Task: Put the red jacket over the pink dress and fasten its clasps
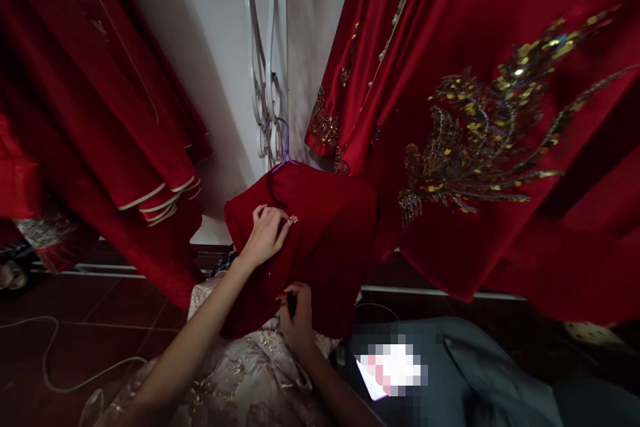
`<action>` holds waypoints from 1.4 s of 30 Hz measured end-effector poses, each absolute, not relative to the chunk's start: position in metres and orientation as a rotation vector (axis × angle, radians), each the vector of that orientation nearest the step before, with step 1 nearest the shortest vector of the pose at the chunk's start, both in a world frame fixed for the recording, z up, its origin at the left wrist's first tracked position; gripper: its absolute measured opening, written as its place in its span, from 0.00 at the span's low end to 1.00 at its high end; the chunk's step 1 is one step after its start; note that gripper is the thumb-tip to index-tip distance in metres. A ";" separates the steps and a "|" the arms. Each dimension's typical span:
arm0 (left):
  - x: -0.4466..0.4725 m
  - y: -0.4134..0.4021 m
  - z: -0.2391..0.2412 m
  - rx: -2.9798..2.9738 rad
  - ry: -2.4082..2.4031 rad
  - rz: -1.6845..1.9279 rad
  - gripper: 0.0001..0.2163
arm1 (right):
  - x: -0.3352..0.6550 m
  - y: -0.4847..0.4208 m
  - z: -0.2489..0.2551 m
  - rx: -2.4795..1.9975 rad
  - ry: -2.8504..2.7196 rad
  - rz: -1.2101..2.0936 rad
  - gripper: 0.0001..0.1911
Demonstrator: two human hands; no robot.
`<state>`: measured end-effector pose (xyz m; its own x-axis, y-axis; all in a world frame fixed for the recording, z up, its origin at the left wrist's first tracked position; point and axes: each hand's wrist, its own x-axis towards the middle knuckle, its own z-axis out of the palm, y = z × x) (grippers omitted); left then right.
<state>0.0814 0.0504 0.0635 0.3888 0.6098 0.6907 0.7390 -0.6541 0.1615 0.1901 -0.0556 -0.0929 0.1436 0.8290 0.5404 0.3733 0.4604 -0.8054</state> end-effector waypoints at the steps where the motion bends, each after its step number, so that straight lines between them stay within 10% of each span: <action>1: 0.080 0.051 0.064 -2.459 -1.199 -1.111 0.06 | 0.190 -0.056 -0.091 -1.132 -1.470 0.399 0.07; 7: 0.072 0.054 0.065 -2.326 -1.314 -1.260 0.06 | 0.186 -0.035 -0.025 -1.075 -1.333 0.249 0.06; 14: 0.072 0.056 0.062 -1.926 -1.822 -1.328 0.23 | 0.140 0.028 0.064 -0.755 -1.083 0.835 0.18; 22: 0.056 0.064 0.046 -1.588 -2.078 -1.518 0.36 | 0.162 0.054 0.042 -1.289 -1.204 0.227 0.38; 42: -0.008 0.083 0.044 -1.870 -2.080 -1.679 0.20 | 0.298 0.093 0.094 -1.961 -1.507 -0.284 0.36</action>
